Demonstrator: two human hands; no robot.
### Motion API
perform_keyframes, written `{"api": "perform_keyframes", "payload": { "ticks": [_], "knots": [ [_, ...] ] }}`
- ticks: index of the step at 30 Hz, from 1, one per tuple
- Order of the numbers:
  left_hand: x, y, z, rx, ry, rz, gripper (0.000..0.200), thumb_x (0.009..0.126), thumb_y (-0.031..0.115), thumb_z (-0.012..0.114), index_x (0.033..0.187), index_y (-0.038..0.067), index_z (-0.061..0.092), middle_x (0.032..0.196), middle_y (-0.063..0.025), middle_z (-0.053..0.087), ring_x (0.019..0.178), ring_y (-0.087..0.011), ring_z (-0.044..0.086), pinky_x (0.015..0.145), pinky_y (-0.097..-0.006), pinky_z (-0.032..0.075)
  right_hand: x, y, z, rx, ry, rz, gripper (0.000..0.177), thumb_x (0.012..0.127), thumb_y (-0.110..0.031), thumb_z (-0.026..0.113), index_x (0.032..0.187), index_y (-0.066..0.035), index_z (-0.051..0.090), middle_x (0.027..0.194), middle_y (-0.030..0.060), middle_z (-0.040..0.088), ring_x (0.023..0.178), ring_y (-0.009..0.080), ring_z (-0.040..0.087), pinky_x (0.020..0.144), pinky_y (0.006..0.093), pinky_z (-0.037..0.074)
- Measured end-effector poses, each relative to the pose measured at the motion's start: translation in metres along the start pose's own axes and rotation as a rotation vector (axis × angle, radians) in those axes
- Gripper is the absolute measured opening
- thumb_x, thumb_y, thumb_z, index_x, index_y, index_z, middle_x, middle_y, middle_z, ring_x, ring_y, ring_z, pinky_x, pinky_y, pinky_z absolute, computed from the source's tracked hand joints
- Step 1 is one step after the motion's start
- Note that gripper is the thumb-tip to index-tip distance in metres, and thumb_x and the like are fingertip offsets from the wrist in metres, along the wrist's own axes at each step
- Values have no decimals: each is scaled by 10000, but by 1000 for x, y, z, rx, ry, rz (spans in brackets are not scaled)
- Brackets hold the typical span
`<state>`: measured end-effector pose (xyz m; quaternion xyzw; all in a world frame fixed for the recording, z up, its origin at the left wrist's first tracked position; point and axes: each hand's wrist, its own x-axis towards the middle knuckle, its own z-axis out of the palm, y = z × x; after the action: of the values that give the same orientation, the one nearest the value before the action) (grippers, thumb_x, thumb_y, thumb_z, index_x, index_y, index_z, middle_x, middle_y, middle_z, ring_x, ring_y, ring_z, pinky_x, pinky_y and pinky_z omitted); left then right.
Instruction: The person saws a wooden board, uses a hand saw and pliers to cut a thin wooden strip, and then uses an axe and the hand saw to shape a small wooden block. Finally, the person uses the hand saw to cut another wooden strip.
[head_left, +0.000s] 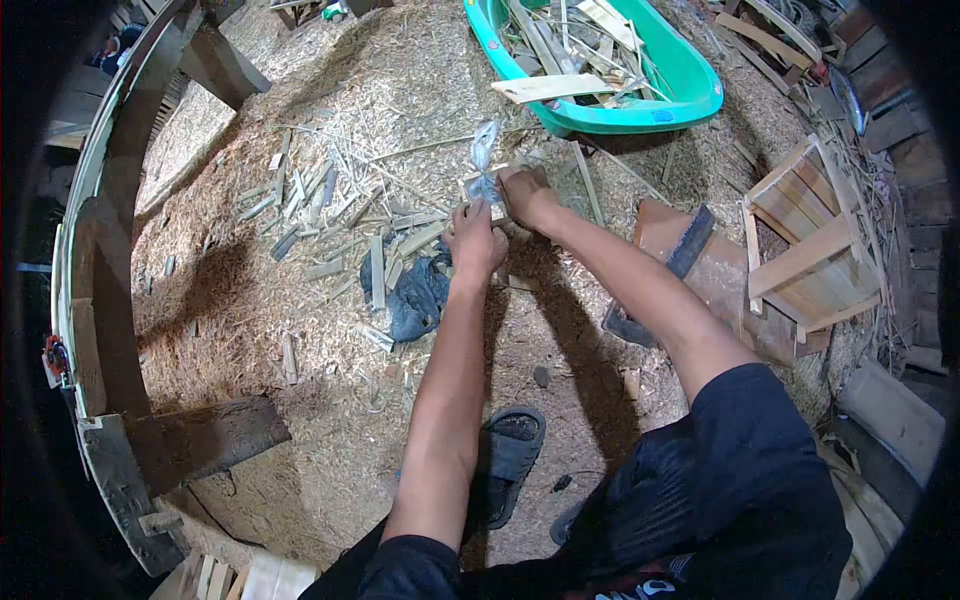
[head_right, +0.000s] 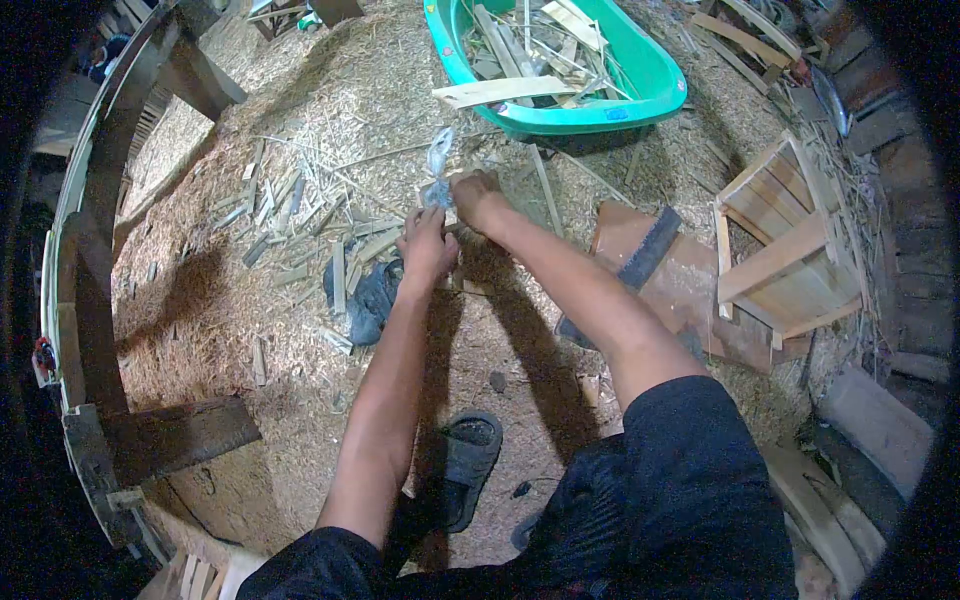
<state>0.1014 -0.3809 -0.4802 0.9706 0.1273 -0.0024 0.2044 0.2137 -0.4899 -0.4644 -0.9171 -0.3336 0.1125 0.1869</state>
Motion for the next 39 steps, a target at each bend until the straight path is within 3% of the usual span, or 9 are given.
{"api": "perform_keyframes", "payload": {
  "ticks": [6,12,18,24,28,30,31,35,39],
  "knots": [
    [-2,0,1,2,1,5,583,798,118,585,1373,70,504,1458,-73,462,1378,-334,353,1056,-677,300,-1,16,23,308,127,-66,180,919,-96,553,1069,-29,628,1058,244,654,1036,433,607,902,468,480],
    [-3,2,-1,15,-2,-3,596,794,123,591,1380,65,498,1452,-77,465,1379,-336,352,1069,-674,290,3,20,27,216,201,-97,269,867,-63,591,1133,-60,629,1083,226,653,1010,422,619,863,481,493],
    [-3,-1,3,-8,0,-11,617,776,118,592,1384,73,500,1475,-83,453,1395,-347,337,1056,-668,303,0,17,25,32,205,-204,267,840,-58,617,1104,-19,611,1036,233,647,985,417,621,869,476,488],
    [-3,2,2,-9,1,-11,615,781,102,572,1389,58,488,1460,-84,459,1387,-343,346,1038,-688,306,5,24,28,178,133,-120,302,859,-28,604,1159,-49,635,989,223,650,970,406,624,873,467,487],
    [-3,4,-1,-13,14,1,609,783,98,561,1385,51,481,1438,-86,473,1379,-338,354,1020,-696,307,-1,19,25,447,349,-44,155,885,-63,610,1015,-38,690,996,213,664,971,376,643,863,442,497],
    [-2,9,-3,-3,2,-29,580,780,101,574,1353,42,507,1415,-113,484,1361,-349,370,1037,-666,310,-1,17,15,522,467,-25,128,889,-86,618,962,-33,710,1009,206,675,973,353,656,857,426,503],
    [-2,15,-5,3,-4,-40,565,779,102,580,1337,38,521,1404,-127,489,1352,-355,378,1046,-651,312,-6,16,3,569,396,117,145,886,-103,628,970,-28,720,994,193,691,959,328,668,849,404,507],
    [-19,48,13,-126,339,-36,433,783,157,645,1191,18,607,1278,-205,540,1238,-388,471,1053,-551,343,-30,45,-28,586,484,24,180,889,-122,642,1003,-1,711,942,170,711,902,288,676,845,377,508],
    [-41,89,30,-421,289,-48,355,818,162,640,1148,32,626,1159,-186,608,1152,-364,531,996,-532,364,-80,93,-57,586,424,97,193,879,-130,624,1005,-24,724,974,163,722,926,295,685,845,379,515]
  ]
}}
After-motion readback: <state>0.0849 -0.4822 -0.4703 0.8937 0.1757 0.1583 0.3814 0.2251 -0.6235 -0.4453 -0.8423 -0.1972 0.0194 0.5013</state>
